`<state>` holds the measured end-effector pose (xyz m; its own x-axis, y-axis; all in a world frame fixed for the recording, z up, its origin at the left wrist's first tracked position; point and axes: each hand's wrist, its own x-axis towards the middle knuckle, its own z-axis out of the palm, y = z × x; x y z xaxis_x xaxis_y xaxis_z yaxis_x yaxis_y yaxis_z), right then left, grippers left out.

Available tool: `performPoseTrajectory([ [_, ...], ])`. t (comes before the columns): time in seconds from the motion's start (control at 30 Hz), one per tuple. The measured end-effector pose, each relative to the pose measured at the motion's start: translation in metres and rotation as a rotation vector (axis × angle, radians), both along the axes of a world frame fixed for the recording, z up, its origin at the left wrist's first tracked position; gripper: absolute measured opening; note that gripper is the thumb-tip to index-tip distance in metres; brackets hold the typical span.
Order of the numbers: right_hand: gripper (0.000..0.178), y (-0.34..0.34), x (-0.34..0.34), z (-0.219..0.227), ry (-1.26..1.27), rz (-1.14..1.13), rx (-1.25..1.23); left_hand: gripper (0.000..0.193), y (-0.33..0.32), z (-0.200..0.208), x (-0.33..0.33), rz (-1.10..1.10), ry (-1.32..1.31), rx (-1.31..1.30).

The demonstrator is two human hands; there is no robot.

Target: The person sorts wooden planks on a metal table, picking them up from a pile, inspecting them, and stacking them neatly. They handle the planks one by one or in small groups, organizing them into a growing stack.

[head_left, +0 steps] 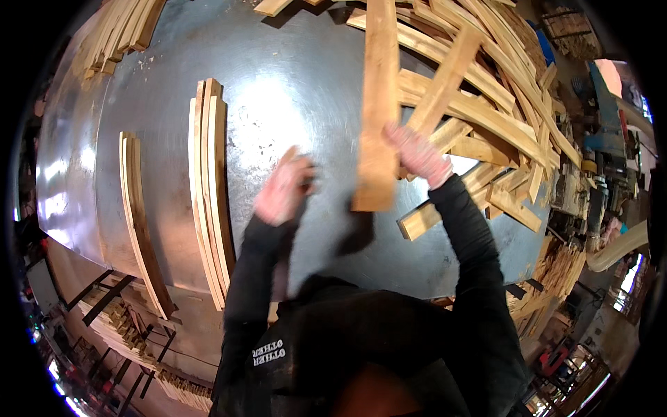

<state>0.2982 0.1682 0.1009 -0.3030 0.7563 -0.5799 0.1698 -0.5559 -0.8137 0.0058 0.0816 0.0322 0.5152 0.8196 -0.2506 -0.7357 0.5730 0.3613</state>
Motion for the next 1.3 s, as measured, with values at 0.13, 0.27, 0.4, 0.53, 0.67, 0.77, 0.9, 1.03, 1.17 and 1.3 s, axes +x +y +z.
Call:
performPoseTrajectory([
  [0.13,0.086,-0.004,0.024,-0.033,-1.087,-0.317,0.646,0.055,0.008,-0.052,0.089,0.054,0.371,-0.134],
  [0.27,0.1,0.023,0.019,-0.049,-1.171,-0.17,0.366,0.045,-0.013,-0.035,0.086,-0.137,0.893,-0.034],
  [0.4,0.083,0.008,0.022,-0.088,-0.58,-0.348,0.485,0.046,-0.041,-0.03,0.075,-0.106,1.401,0.202],
  [0.53,0.068,-0.058,-0.032,-0.045,-0.845,0.126,0.408,0.049,-0.06,-0.052,0.063,-0.089,1.455,0.036],
  [0.67,0.056,-0.086,-0.047,-0.008,-0.708,0.487,0.784,0.053,-0.053,-0.031,0.07,0.0,1.126,0.006],
  [0.77,0.069,-0.014,0.043,-0.046,-1.011,0.232,1.383,0.056,-0.054,-0.041,0.061,0.033,0.924,-0.113],
  [0.9,0.105,0.1,0.181,-0.036,-1.592,0.586,0.582,0.063,-0.06,-0.033,0.052,0.114,0.768,-0.166],
  [1.03,0.1,0.124,0.177,-0.041,-1.527,0.62,0.362,0.059,-0.077,-0.027,0.038,0.152,0.814,-0.154],
  [1.17,0.104,0.105,0.114,-0.015,-1.268,0.742,0.358,0.05,-0.095,-0.028,0.038,0.204,1.119,-0.053],
  [1.3,0.077,0.083,0.082,-0.032,-0.309,0.613,-0.022,0.056,-0.112,-0.006,0.046,-0.058,1.769,0.054],
])
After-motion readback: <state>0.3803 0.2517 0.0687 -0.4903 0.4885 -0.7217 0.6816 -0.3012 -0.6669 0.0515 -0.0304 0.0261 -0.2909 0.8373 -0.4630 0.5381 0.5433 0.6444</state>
